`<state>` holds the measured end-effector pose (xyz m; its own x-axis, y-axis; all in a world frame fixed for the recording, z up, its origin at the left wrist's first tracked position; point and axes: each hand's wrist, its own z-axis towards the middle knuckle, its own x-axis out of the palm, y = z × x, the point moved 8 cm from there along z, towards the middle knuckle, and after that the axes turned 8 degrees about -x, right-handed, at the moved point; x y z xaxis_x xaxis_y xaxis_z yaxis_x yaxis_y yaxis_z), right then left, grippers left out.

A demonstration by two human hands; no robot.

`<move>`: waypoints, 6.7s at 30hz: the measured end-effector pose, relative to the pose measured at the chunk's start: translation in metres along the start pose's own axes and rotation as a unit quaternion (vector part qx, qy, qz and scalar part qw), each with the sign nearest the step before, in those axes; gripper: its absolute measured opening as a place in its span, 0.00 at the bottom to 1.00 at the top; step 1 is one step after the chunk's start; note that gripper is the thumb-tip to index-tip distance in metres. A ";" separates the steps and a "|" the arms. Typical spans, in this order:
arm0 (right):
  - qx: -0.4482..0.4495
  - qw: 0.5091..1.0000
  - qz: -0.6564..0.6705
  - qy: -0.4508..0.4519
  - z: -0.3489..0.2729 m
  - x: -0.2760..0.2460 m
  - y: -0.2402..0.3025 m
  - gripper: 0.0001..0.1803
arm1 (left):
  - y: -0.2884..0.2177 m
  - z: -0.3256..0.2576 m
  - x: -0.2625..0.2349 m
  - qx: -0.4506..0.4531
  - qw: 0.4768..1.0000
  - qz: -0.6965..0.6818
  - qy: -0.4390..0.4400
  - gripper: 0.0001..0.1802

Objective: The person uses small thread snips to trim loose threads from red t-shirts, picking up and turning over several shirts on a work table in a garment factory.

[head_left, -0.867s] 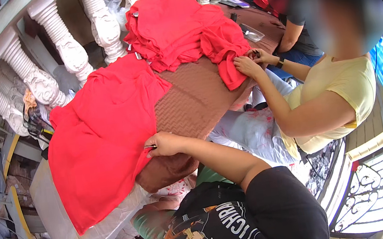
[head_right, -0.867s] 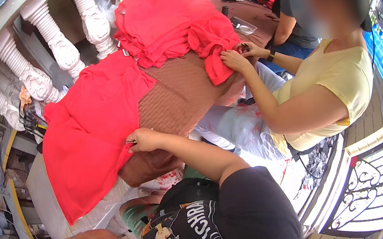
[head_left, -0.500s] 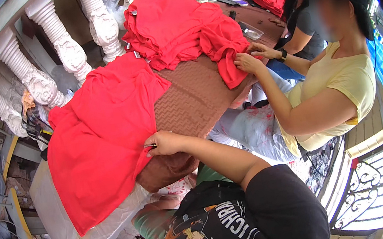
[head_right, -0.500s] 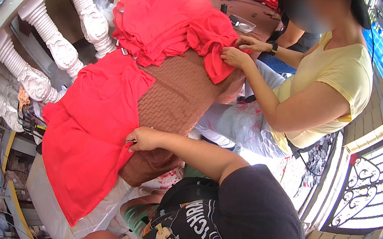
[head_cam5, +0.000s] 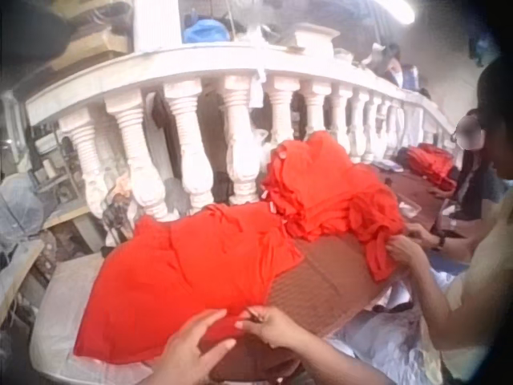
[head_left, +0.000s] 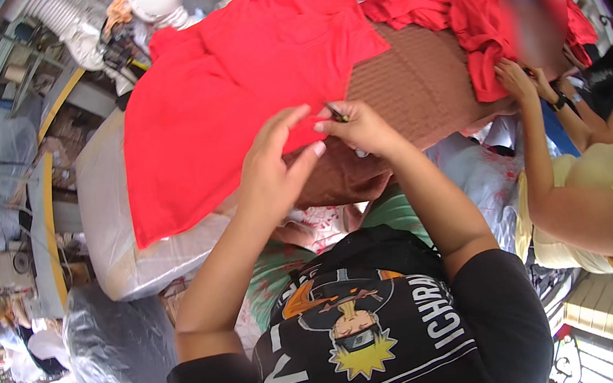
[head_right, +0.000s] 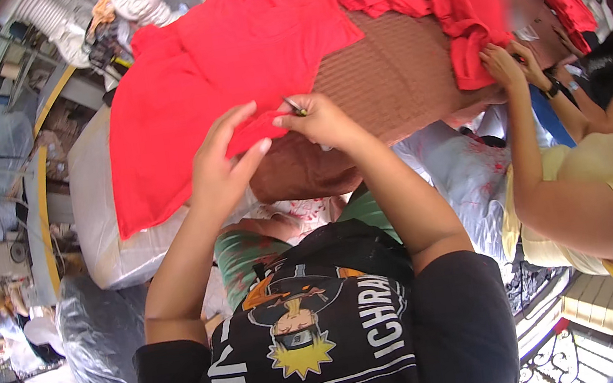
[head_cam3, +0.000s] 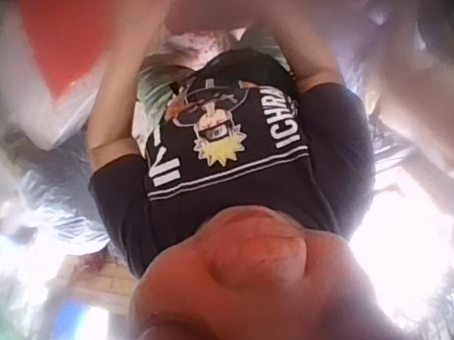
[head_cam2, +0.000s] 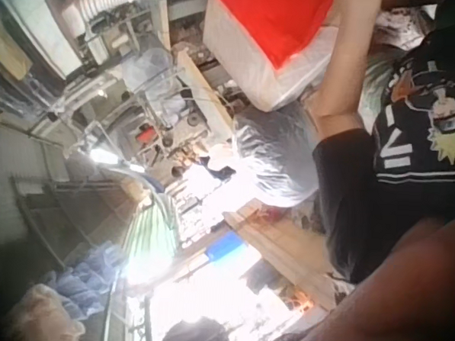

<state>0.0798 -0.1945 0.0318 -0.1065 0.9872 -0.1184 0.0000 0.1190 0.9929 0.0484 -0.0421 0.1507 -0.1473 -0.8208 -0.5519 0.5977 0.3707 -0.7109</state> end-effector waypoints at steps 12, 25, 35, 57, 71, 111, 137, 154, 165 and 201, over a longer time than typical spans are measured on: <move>-0.079 0.995 0.041 0.034 -0.029 0.012 0.068 0.08 | 0.047 -0.020 0.025 -0.239 0.919 -0.312 0.029 0.12; -0.147 0.988 -0.022 -0.031 -0.026 0.021 0.064 0.06 | 0.033 -0.023 0.016 -0.252 0.967 -0.034 -0.007 0.17; -0.237 0.961 -0.128 -0.054 -0.044 0.016 0.100 0.07 | 0.053 -0.017 0.017 -0.205 0.938 -0.273 -0.068 0.16; -0.323 0.920 -0.162 -0.150 -0.053 -0.002 0.122 0.06 | 0.020 -0.029 0.012 -0.250 0.860 -0.442 0.038 0.25; -0.285 0.938 -0.187 -0.068 -0.057 0.021 0.112 0.15 | 0.026 -0.030 0.005 -0.239 0.902 -0.359 -0.034 0.22; -0.218 0.968 -0.118 0.028 -0.054 0.018 0.100 0.08 | 0.002 -0.028 0.026 -0.078 0.954 0.007 0.290 0.07; -0.151 0.918 0.246 -0.272 -0.008 -0.088 0.011 0.24 | 0.022 0.122 0.100 -0.049 0.987 -0.111 0.109 0.16; -0.370 0.848 -0.194 -0.326 -0.003 -0.167 0.329 0.12 | -0.048 0.116 -0.155 -0.059 0.789 0.601 -0.113 0.25; -0.185 0.862 -0.305 -0.360 -0.016 -0.269 0.087 0.15 | -0.021 -0.062 -0.011 -0.016 0.898 0.199 0.392 0.30; -0.146 0.981 -0.100 -0.084 -0.036 -0.057 0.074 0.10 | 0.095 -0.043 -0.005 -0.303 0.829 -0.463 -0.080 0.10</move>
<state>0.0501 -0.2455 0.1123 0.0892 0.9537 -0.2871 -0.2910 0.3006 0.9083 0.0715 0.0158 0.0670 -0.1868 -0.9047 0.3829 -0.2265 -0.3396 -0.9129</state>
